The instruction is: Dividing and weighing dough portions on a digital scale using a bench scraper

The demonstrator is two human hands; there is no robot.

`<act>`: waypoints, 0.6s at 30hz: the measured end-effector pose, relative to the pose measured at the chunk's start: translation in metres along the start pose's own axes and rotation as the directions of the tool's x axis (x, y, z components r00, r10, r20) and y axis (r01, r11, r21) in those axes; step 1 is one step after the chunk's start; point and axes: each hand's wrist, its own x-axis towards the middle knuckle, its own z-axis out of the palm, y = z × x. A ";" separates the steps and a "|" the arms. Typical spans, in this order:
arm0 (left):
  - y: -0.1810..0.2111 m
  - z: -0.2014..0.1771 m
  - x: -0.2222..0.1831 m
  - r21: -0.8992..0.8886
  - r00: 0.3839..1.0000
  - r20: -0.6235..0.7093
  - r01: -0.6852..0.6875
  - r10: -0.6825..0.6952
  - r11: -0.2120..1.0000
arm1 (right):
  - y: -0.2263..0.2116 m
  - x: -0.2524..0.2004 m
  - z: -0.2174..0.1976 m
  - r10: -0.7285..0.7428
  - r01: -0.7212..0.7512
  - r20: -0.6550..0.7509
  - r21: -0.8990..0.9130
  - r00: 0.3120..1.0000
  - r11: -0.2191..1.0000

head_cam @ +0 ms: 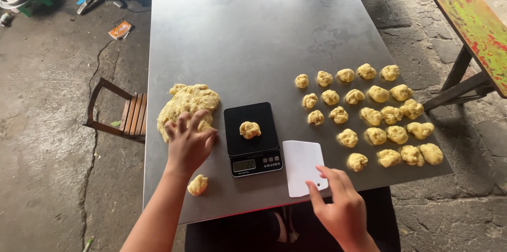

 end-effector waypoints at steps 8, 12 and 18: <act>0.008 -0.012 -0.014 0.135 0.993 -0.120 0.035 -0.019 0.990 | 0.025 -0.024 -0.014 0.062 -0.064 0.033 0.053 0.998 0.997; 0.022 -0.021 -0.015 0.302 0.998 0.054 0.014 -0.032 0.953 | 0.018 -0.020 -0.019 0.009 -0.015 0.060 0.100 0.998 0.995; 0.025 -0.025 -0.027 0.351 0.992 0.125 -0.075 0.032 0.933 | 0.013 -0.020 -0.016 0.001 -0.008 0.055 0.134 0.998 0.991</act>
